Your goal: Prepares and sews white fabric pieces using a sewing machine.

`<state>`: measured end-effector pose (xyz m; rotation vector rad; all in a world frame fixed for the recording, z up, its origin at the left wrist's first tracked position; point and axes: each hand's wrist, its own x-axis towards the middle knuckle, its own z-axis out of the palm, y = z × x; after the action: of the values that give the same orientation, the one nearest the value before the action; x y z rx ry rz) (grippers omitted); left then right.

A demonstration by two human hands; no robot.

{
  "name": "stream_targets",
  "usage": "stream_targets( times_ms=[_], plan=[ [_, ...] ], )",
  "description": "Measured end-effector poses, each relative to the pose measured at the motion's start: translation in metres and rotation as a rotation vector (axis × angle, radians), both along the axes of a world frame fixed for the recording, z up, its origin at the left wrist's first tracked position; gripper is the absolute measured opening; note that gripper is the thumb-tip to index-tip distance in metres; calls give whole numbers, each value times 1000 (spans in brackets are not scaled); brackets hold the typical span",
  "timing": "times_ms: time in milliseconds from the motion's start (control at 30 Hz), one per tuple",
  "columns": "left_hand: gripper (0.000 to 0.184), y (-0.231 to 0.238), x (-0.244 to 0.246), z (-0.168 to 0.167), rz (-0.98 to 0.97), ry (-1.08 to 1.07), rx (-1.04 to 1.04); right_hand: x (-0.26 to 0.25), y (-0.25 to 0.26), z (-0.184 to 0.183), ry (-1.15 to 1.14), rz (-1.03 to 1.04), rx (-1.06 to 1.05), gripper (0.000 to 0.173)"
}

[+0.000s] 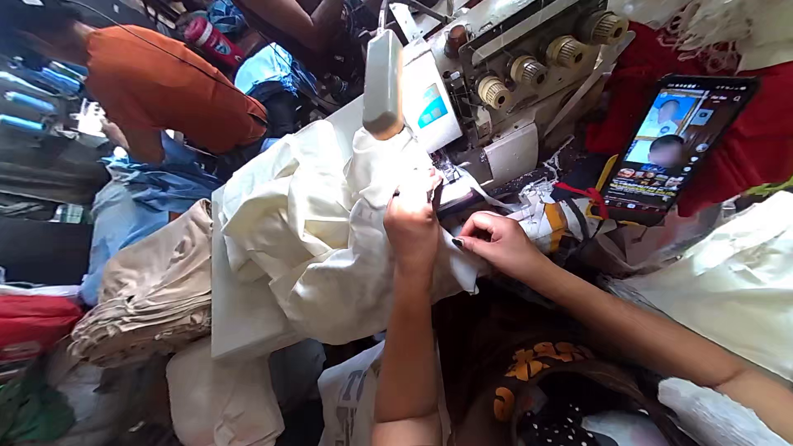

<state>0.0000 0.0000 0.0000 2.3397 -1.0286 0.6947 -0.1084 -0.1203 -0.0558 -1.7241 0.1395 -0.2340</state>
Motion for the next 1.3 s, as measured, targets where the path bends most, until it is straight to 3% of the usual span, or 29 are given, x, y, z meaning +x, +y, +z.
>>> stream_targets(
  times_ms=[200, 333, 433, 533, 633, 700, 767, 833, 933, 1100, 1200, 1300],
  plan=[
    [22, 42, 11, 18, 274, 103, 8, 15, 8, 39, -301, 10, -258, 9],
    [19, 74, -43, 26, 378, -66, -193, 36, 4, 52, -419, 63, -389, 37],
    [15, 82, -88, 19, 303, -131, -305, 37, 4, 49, -413, 116, -462, 29],
    [13, 70, -119, -1, 173, 3, -316, 18, -10, 41, -340, 25, -616, 26],
    [10, 46, -123, -42, 80, 29, -242, 4, -32, 32, -174, -126, -722, 30],
    [11, 34, -120, -64, 37, 25, -217, -1, -36, 28, -69, -120, -644, 32],
    [11, 31, -119, -66, -4, 32, -201, -4, -33, 26, 92, 52, -415, 32],
    [8, 35, -119, -53, -71, 61, -172, -5, -23, 18, 216, 208, -214, 30],
    [16, 54, -101, -24, -174, 195, -152, -8, -2, 13, 114, 234, 26, 15],
    [31, 89, -35, 38, -465, 353, 51, -33, 10, 68, -187, 461, 361, 13],
    [24, 107, -32, 80, -489, 443, 35, -41, -3, 95, -318, 559, 449, 15],
    [26, 126, -49, 140, -419, 415, -60, -44, -29, 87, -249, 764, 316, 32]
  ],
)
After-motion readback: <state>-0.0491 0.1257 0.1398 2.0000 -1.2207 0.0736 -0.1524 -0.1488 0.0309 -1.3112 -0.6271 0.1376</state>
